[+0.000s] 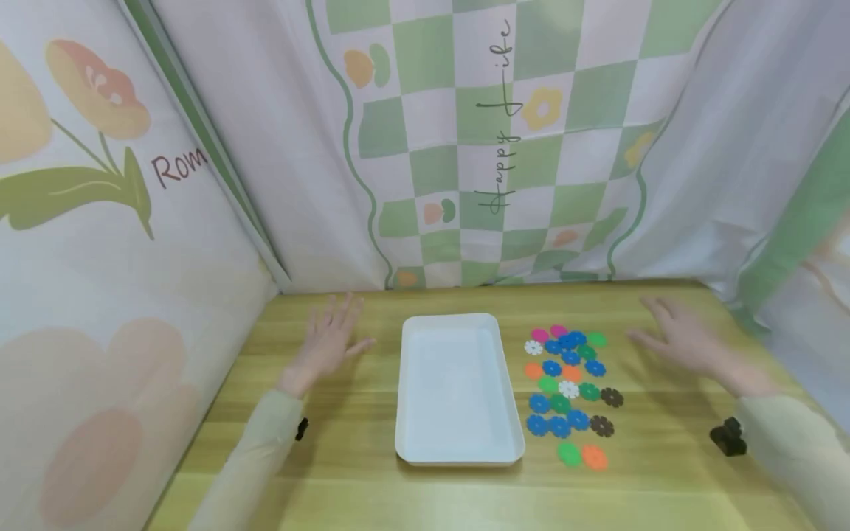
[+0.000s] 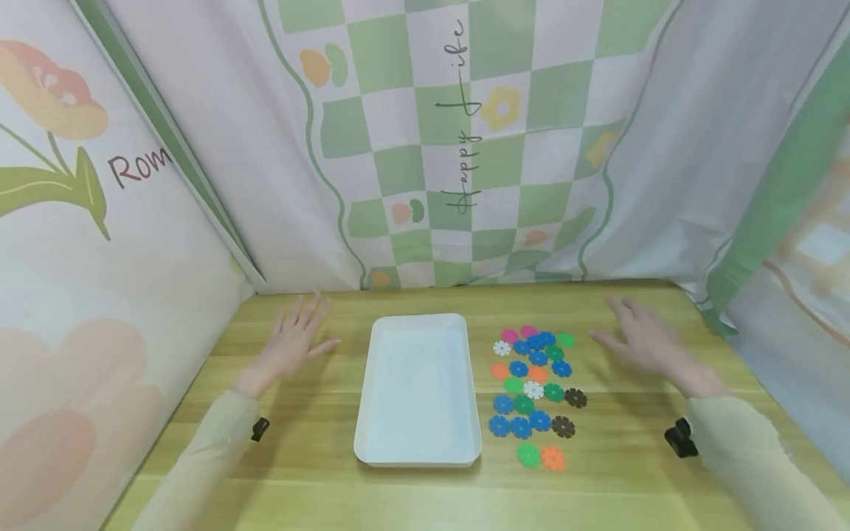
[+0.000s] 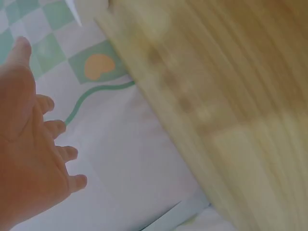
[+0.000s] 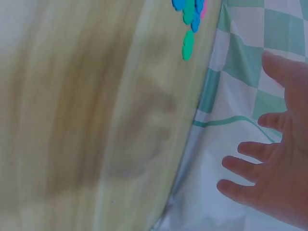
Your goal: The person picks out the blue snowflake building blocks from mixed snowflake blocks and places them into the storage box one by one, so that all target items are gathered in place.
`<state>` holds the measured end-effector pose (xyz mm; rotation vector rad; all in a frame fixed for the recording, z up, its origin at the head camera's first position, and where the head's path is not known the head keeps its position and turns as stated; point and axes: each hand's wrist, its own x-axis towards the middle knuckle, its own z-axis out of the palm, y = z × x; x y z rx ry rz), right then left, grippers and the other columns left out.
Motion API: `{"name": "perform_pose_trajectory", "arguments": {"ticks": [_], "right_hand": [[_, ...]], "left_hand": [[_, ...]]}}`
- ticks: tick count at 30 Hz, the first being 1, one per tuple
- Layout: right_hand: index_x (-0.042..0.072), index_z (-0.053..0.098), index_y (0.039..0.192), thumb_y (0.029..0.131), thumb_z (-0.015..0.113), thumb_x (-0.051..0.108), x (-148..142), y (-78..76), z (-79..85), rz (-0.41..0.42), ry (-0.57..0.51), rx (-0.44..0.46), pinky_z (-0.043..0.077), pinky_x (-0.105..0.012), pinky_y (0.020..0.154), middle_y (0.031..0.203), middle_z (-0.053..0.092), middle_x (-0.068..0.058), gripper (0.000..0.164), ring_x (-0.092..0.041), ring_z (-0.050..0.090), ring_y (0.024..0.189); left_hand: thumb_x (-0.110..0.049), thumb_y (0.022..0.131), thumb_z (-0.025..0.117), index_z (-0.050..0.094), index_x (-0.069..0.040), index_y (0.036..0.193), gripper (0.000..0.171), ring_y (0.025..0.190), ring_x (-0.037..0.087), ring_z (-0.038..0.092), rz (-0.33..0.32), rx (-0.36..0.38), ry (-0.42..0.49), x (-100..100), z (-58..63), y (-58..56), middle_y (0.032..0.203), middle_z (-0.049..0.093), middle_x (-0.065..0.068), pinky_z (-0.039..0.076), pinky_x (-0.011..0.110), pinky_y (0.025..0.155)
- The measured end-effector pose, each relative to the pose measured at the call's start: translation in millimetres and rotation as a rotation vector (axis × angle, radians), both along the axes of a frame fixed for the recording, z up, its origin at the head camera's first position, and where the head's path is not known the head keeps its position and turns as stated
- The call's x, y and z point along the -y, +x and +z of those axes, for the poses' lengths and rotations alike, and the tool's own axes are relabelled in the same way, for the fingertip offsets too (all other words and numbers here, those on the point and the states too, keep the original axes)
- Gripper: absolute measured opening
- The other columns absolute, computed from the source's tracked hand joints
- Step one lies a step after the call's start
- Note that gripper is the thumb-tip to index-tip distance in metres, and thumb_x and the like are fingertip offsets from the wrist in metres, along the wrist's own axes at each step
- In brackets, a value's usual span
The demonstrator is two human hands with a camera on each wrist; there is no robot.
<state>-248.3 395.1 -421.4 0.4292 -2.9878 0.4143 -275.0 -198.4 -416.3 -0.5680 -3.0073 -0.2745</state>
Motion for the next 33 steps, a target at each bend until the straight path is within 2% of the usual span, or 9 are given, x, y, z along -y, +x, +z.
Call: {"name": "perform_pose_trajectory", "arguments": {"ticks": [5, 8, 11, 18, 22, 27, 33], "right_hand": [[-0.020, 0.021, 0.147, 0.100, 0.057, 0.037, 8, 8.9, -9.7, 0.001, -0.137, 0.056, 0.026, -0.079, 0.101, 0.143, 0.026, -0.050, 0.082, -0.067, 0.030, 0.125], [-0.020, 0.022, 0.146, 0.100, 0.058, 0.036, 12, 13.4, -14.9, 0.012, -0.170, 0.084, 0.027, -0.080, 0.101, 0.142, 0.028, -0.049, 0.081, -0.067, 0.032, 0.125], [-0.021, 0.028, 0.143, 0.099, 0.059, 0.033, 16, 16.2, -18.8, 0.035, -0.178, 0.082, 0.032, -0.078, 0.100, 0.139, 0.034, -0.049, 0.077, -0.066, 0.038, 0.121], [-0.021, 0.039, 0.136, 0.096, 0.064, 0.028, 27, 19.4, -27.5, 0.074, -0.214, 0.103, 0.052, -0.064, 0.089, 0.126, 0.053, -0.044, 0.068, -0.057, 0.059, 0.107], [-0.019, 0.048, 0.129, 0.093, 0.069, 0.023, 30, 18.6, -32.4, 0.095, -0.241, 0.106, 0.056, -0.058, 0.086, 0.119, 0.060, -0.039, 0.059, -0.050, 0.063, 0.103], [-0.013, 0.059, 0.120, 0.088, 0.074, 0.021, 34, 17.5, -34.1, 0.109, -0.227, 0.081, 0.059, -0.047, 0.083, 0.110, 0.068, -0.028, 0.049, -0.039, 0.067, 0.097], [-0.007, 0.065, 0.113, 0.083, 0.078, 0.024, 40, 16.4, -34.5, 0.103, -0.246, 0.156, 0.058, -0.029, 0.077, 0.102, 0.071, -0.016, 0.045, -0.024, 0.067, 0.090]], "left_hand": [[-0.054, 0.098, 0.051, 0.009, -0.013, 0.160, 0.085, 0.153, 0.044, 0.002, -0.039, 0.023, -0.032, -6, -9.5, 4.1, 0.168, 0.001, 0.013, 0.003, 0.068, 0.120], [-0.054, 0.099, 0.049, 0.006, -0.014, 0.160, 0.086, 0.154, 0.041, 0.000, -0.065, 0.051, -0.034, -9, -15.0, 6.9, 0.168, -0.001, 0.012, 0.002, 0.066, 0.120], [-0.052, 0.099, 0.050, 0.004, -0.015, 0.160, 0.085, 0.155, 0.039, -0.001, -0.088, 0.069, -0.020, -13, -20.0, 9.2, 0.168, -0.001, 0.011, 0.002, 0.066, 0.121], [-0.053, 0.099, 0.050, 0.010, -0.010, 0.160, 0.085, 0.155, 0.039, 0.005, -0.132, 0.085, -0.023, -25, -26.2, 15.3, 0.168, 0.001, 0.010, 0.004, 0.065, 0.122], [-0.055, 0.099, 0.048, 0.010, -0.010, 0.160, 0.085, 0.156, 0.036, 0.007, -0.151, 0.097, -0.029, -30, -29.7, 16.7, 0.168, 0.002, 0.009, 0.004, 0.062, 0.124], [-0.057, 0.100, 0.044, 0.009, -0.010, 0.160, 0.084, 0.156, 0.035, 0.008, -0.187, 0.101, -0.023, -35, -34.3, 17.2, 0.168, 0.003, 0.009, 0.006, 0.061, 0.125], [-0.056, 0.101, 0.043, 0.013, -0.007, 0.159, 0.082, 0.155, 0.036, 0.012, -0.248, 0.077, -0.026, -39, -38.8, 17.2, 0.167, 0.012, 0.014, 0.012, 0.063, 0.123]]}}
